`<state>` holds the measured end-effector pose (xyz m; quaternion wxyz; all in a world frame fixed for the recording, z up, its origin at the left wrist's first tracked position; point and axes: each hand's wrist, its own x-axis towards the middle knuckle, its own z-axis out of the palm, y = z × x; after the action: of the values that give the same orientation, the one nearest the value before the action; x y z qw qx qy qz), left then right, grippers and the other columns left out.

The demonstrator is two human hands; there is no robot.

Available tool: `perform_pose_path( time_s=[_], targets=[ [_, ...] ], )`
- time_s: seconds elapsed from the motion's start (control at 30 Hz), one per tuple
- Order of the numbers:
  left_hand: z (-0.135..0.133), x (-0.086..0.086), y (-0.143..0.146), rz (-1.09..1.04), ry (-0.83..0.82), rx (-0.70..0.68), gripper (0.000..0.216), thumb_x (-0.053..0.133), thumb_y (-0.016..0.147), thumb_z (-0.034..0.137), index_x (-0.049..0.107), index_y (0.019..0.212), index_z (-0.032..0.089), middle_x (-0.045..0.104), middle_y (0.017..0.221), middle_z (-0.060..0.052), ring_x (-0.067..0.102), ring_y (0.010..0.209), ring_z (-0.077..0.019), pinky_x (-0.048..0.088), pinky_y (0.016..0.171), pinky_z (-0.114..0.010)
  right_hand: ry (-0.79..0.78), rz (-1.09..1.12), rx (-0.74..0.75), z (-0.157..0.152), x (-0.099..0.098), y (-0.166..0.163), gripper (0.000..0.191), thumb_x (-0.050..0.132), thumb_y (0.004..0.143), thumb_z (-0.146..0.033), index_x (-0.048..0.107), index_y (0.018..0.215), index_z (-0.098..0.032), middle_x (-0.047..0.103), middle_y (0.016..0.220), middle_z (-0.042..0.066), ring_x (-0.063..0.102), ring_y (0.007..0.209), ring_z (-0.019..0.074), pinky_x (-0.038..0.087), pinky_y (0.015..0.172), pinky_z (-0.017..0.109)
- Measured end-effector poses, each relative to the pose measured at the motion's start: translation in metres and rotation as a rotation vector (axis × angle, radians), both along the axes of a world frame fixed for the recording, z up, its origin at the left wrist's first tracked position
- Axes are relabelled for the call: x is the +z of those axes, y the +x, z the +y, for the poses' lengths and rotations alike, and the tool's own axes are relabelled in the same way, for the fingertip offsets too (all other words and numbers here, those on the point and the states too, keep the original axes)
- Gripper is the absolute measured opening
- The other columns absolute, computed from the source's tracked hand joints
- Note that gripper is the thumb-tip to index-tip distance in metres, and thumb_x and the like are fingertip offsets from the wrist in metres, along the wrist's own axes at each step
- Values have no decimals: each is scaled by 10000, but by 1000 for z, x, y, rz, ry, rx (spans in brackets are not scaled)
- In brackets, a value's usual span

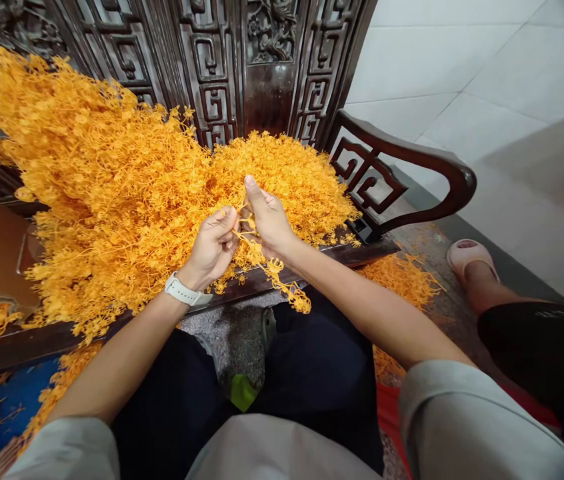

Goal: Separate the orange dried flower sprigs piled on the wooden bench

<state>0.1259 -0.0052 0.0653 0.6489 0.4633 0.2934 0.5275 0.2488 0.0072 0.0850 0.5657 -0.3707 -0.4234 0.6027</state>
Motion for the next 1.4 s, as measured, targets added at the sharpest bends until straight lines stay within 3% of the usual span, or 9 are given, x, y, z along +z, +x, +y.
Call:
perform_pose_path(
  time_s=[0.33, 0.47, 0.63, 0.8, 1.0, 1.1, 1.2, 1.3, 1.4],
  targets=[
    [4, -7, -2, 15, -23, -51, 478, 782, 885, 509, 457, 688, 220, 210, 561, 72, 176, 462, -80, 265, 428, -232, -63, 39, 39, -1, -3, 1, 679, 656, 842, -881, 387, 747, -265, 282, 485, -106, 225, 378, 79, 162, 358, 269],
    [1, 12, -14, 71, 79, 46, 586, 570, 1007, 658, 335, 675, 237, 158, 564, 51, 231, 482, -120, 421, 519, -292, -32, 33, 42, 13, 0, 27, 647, 625, 886, -858, 424, 740, -261, 214, 474, -114, 177, 397, 80, 150, 375, 262],
    [3, 35, -31, 134, 228, 147, 582, 430, 1076, 676, 406, 694, 237, 173, 556, 54, 257, 464, -123, 438, 555, -315, 49, -25, 19, 25, 10, 64, 659, 552, 917, -875, 433, 727, -254, 198, 480, -103, 124, 414, 80, 127, 388, 256],
    [20, 18, -36, 133, 222, 154, 500, 648, 1007, 613, 500, 725, 228, 390, 580, 42, 477, 513, -114, 475, 559, -291, 71, -164, -6, 22, 5, 62, 624, 517, 939, -858, 535, 802, -249, 295, 527, -66, 203, 446, 95, 196, 409, 270],
    [26, 2, -30, 211, 249, 181, 426, 718, 972, 565, 557, 785, 218, 540, 767, 12, 559, 607, -99, 536, 607, -263, 100, -344, -209, 60, -31, 68, 728, 404, 924, -929, 628, 974, -239, 561, 778, 48, 447, 566, 135, 415, 477, 282],
    [30, -5, -29, 271, 276, 187, 436, 696, 979, 588, 577, 780, 219, 550, 764, 4, 578, 634, -114, 550, 652, -278, 130, -630, -353, 86, -52, 83, 777, 318, 958, -912, 660, 1150, -240, 638, 1045, 127, 645, 876, 223, 616, 767, 374],
    [34, -12, -31, 340, 351, 200, 439, 687, 986, 580, 622, 755, 212, 597, 783, -22, 600, 716, -140, 550, 734, -301, 214, -927, -432, 93, -61, 94, 770, 400, 973, -872, 669, 1279, -219, 594, 1332, 176, 595, 1268, 310, 522, 1150, 506],
    [37, -16, -33, 394, 410, 180, 427, 671, 999, 569, 664, 772, 207, 661, 809, -46, 619, 774, -160, 532, 797, -321, 327, -935, -382, 79, -52, 93, 758, 429, 972, -871, 706, 1183, -198, 609, 1295, 177, 585, 1278, 316, 478, 1190, 515],
    [36, -17, -31, 439, 441, 128, 449, 655, 1008, 567, 644, 745, 203, 655, 756, -46, 609, 731, -163, 498, 761, -320, 429, -789, -148, 55, -32, 82, 660, 433, 1007, -827, 696, 1000, -221, 675, 1057, 106, 644, 1055, 240, 551, 1030, 424]
  ],
)
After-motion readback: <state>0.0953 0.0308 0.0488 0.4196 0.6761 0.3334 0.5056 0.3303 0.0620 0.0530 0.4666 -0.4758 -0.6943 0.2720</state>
